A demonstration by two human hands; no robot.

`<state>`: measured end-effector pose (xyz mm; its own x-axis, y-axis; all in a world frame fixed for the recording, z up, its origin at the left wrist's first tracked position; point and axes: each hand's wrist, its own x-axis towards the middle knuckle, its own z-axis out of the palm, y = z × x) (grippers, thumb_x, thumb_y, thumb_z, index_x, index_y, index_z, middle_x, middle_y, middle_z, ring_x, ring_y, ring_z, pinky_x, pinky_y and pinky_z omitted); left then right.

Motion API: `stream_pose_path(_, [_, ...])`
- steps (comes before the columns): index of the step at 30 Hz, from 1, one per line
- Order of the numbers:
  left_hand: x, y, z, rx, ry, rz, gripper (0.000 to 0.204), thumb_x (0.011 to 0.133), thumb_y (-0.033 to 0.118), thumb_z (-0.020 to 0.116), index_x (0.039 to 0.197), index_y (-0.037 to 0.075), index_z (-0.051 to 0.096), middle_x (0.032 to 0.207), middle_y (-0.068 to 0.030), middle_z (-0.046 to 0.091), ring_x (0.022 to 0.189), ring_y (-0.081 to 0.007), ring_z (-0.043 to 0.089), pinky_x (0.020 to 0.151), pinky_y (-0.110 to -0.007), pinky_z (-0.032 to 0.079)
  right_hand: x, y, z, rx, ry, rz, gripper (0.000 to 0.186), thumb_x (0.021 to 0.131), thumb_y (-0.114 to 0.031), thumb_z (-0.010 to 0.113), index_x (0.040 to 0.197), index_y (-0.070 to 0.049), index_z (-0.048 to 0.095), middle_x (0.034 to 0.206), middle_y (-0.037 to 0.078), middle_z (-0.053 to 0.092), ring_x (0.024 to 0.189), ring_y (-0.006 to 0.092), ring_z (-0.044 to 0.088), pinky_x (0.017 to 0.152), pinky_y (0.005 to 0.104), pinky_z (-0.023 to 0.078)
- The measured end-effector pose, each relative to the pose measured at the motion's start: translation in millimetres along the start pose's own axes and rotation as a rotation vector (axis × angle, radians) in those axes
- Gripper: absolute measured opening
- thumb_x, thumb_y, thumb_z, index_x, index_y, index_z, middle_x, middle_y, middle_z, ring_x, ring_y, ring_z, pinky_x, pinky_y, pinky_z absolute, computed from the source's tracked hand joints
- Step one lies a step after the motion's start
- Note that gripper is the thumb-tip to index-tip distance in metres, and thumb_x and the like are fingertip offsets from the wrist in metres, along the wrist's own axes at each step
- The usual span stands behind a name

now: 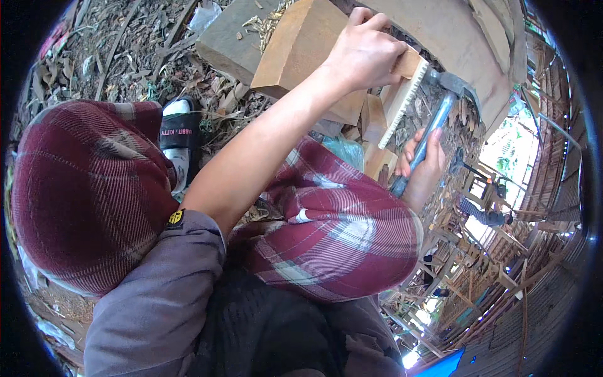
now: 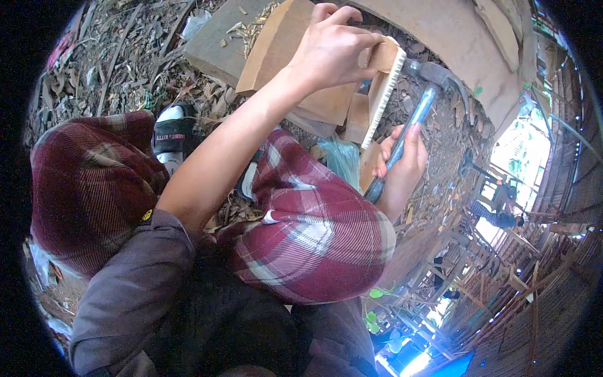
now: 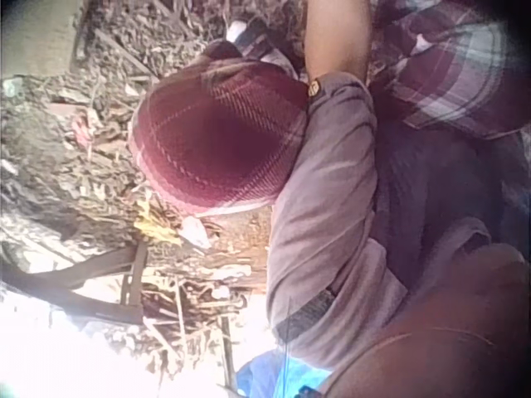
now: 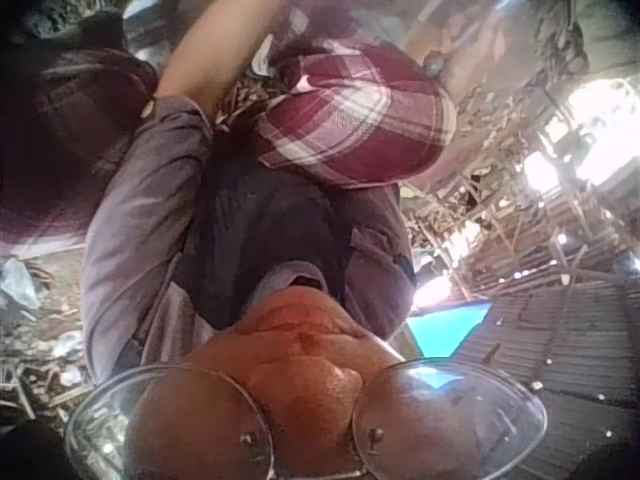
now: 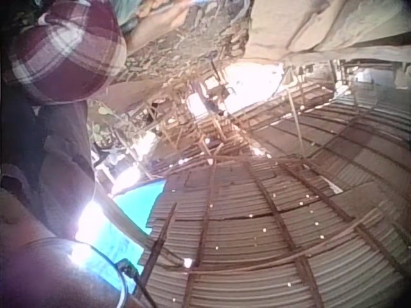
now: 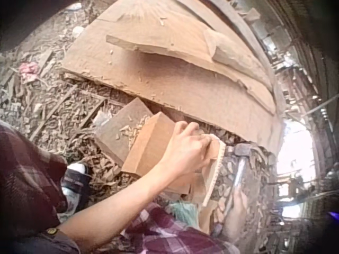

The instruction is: Assemble a small wooden box using nails and a hammer.

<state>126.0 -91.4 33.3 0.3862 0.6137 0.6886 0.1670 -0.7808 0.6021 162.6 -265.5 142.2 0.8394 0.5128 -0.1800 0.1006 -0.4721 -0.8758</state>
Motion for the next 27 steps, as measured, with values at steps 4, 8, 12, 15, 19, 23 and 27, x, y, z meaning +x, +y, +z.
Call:
stream_pose_path(4, [-8, 7, 6, -0.022, 0.044, 0.015, 0.033, 0.058, 0.033, 0.076, 0.086, 0.016, 0.072, 0.084, 0.0018, 0.068, 0.103, -0.0177, 0.055, 0.093, -0.039, 0.034, -2, 12, -5, 0.067, -0.007, 0.002, 0.046, 0.1, -0.046, 0.036, 0.085, -0.004, 0.047, 0.055, 0.003, 0.042, 0.033, 0.0067, 0.032, 0.032, 0.0215, 0.03])
stream_pose_path(8, [-2, 15, 2, -0.088, 0.032, 0.041, 0.032, 0.059, 0.027, 0.075, 0.086, 0.011, 0.066, 0.085, -0.0034, 0.066, 0.1, -0.0214, 0.057, 0.089, -0.038, 0.038, -5, 15, -9, 0.104, 0.016, 0.032, 0.045, 0.1, -0.046, 0.036, 0.086, -0.004, 0.047, 0.055, 0.003, 0.042, 0.033, 0.0068, 0.032, 0.031, 0.0218, 0.031])
stream_pose_path(12, [14, 15, -7, -0.086, -0.24, 0.0, 0.019, 0.065, 0.011, 0.066, 0.079, 0.006, 0.054, 0.081, -0.0116, 0.062, 0.082, -0.031, 0.063, 0.074, -0.042, 0.048, -4, 16, -18, 0.184, -0.044, 0.07, 0.043, 0.1, -0.043, 0.038, 0.086, -0.004, 0.048, 0.055, 0.002, 0.043, 0.033, 0.0065, 0.035, 0.032, 0.0218, 0.031])
stream_pose_path(15, [-5, -24, -16, -0.124, -0.392, -0.14, 0.028, 0.064, 0.015, 0.074, 0.087, 0.005, 0.061, 0.083, -0.0135, 0.067, 0.075, -0.0344, 0.064, 0.066, -0.042, 0.051, 3, 31, -12, 0.194, -0.15, 0.105, 0.042, 0.1, -0.042, 0.039, 0.086, -0.004, 0.048, 0.056, 0.002, 0.045, 0.034, 0.0067, 0.036, 0.032, 0.0217, 0.031])
stream_pose_path(19, [-34, -48, -18, -0.097, -0.445, -0.119, 0.039, 0.061, 0.023, 0.078, 0.094, 0.006, 0.063, 0.083, -0.0117, 0.068, 0.084, -0.0301, 0.064, 0.083, -0.042, 0.047, 9, 35, -5, 0.166, -0.269, 0.151, 0.04, 0.1, -0.039, 0.042, 0.084, -0.003, 0.05, 0.055, 0.001, 0.045, 0.035, 0.0066, 0.038, 0.033, 0.0218, 0.03])
stream_pose_path(23, [-40, -47, -18, -0.019, -0.424, -0.148, 0.055, 0.06, 0.028, 0.083, 0.107, 0.008, 0.065, 0.105, -0.0093, 0.068, 0.115, -0.0292, 0.055, 0.102, -0.043, 0.036, 18, 41, 1, 0.075, -0.246, 0.089, 0.035, 0.099, -0.031, 0.049, 0.078, -0.002, 0.051, 0.053, 0.0, 0.045, 0.037, 0.0049, 0.038, 0.035, 0.023, 0.03])
stream_pose_path(27, [-44, -49, -11, 0.087, -0.394, -0.068, 0.063, 0.061, 0.036, 0.081, 0.115, 0.008, 0.064, 0.12, -0.0098, 0.063, 0.129, -0.0302, 0.043, 0.11, -0.046, 0.028, 23, 43, 12, -0.011, -0.228, -0.054, 0.035, 0.099, -0.03, 0.049, 0.076, -0.003, 0.052, 0.051, -0.002, 0.047, 0.041, 0.0045, 0.04, 0.038, 0.0243, 0.03])
